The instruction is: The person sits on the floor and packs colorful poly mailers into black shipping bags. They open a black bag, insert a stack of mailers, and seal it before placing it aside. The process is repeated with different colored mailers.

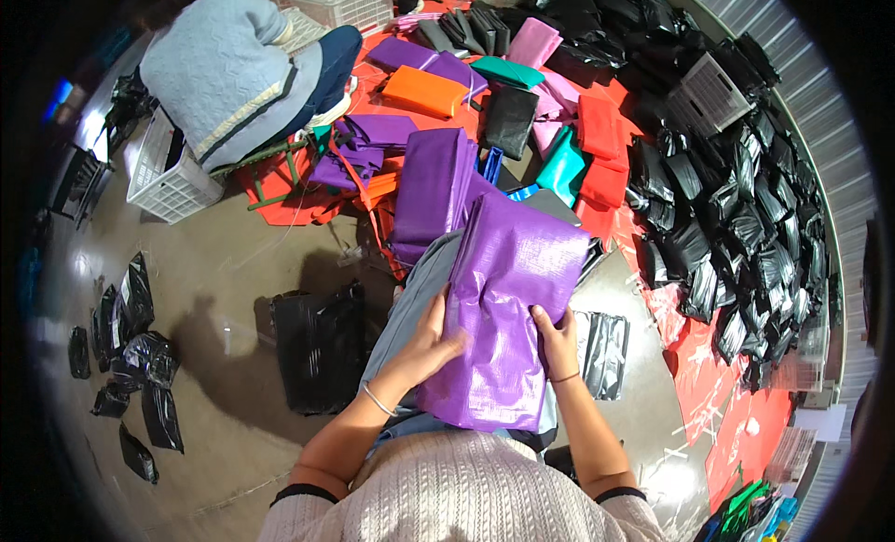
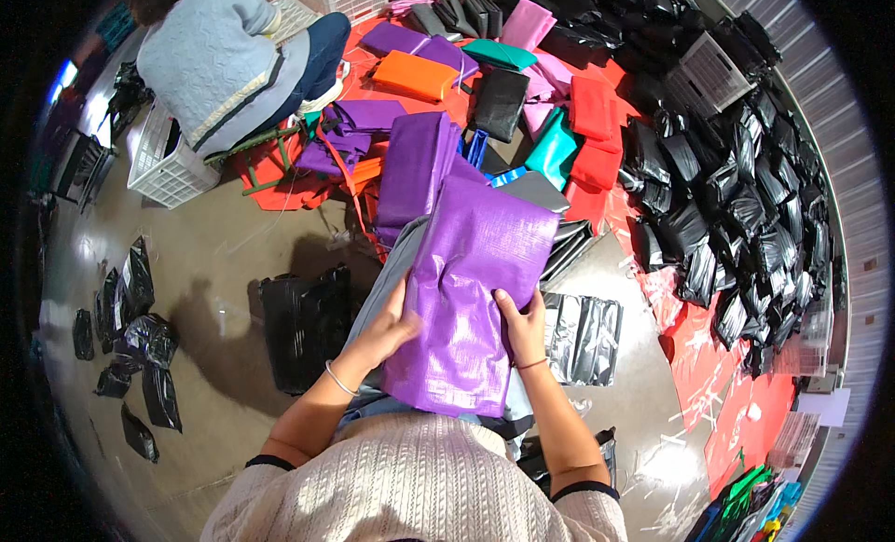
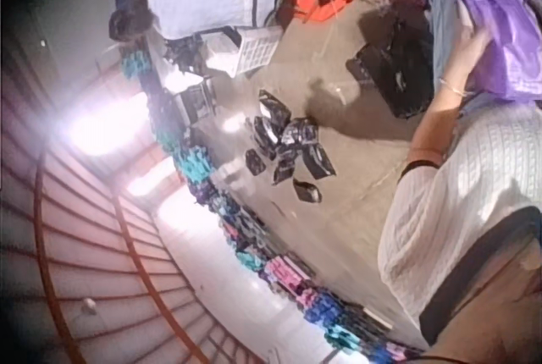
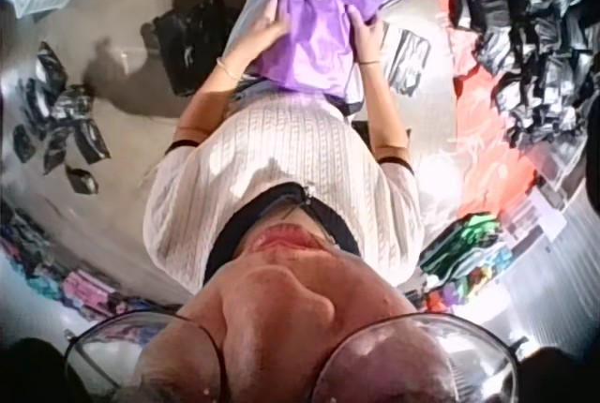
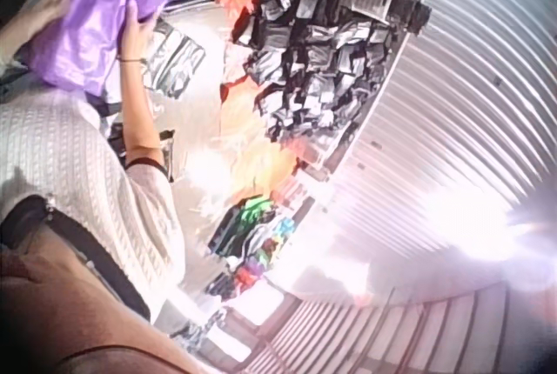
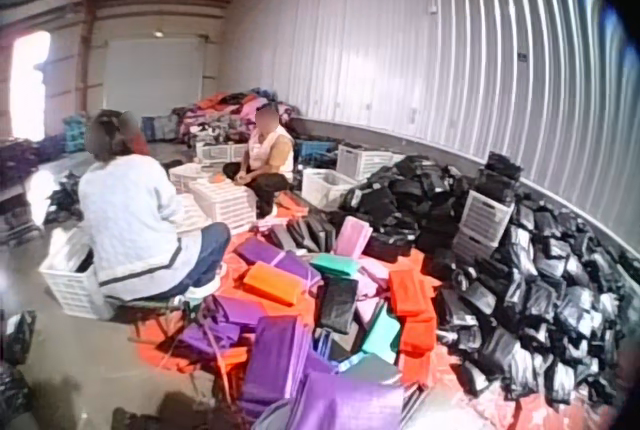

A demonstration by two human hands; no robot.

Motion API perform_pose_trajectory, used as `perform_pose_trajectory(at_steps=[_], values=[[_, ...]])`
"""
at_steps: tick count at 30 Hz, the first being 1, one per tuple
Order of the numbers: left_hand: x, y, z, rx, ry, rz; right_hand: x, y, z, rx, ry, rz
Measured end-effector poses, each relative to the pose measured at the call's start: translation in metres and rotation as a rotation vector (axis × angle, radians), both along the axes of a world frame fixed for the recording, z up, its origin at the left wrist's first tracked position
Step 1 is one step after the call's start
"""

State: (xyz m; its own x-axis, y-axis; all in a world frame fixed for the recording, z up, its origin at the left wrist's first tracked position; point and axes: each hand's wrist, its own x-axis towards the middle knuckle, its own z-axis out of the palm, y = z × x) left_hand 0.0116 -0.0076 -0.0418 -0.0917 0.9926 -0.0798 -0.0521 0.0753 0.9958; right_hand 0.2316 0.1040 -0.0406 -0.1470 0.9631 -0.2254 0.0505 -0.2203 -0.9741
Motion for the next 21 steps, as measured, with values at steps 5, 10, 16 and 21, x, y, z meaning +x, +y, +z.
perform_pose_trajectory(at_steps=[5,10,16,21], values=[[0.006,-0.007,0.007,0.052,0.252,0.021,0.007,-0.009,-0.012,0.320,-0.571,-0.020],[-0.019,0.015,-0.036,-0.072,-0.065,0.134,0.014,-0.013,-0.011,-0.007,0.040,-0.003],[-0.103,0.131,-0.204,-0.495,-0.964,0.373,0.014,-0.016,-0.008,-0.088,-0.013,-0.012],[-0.103,0.212,-0.319,-0.766,-1.013,0.587,0.016,-0.017,-0.007,-0.115,-0.093,-0.051]])
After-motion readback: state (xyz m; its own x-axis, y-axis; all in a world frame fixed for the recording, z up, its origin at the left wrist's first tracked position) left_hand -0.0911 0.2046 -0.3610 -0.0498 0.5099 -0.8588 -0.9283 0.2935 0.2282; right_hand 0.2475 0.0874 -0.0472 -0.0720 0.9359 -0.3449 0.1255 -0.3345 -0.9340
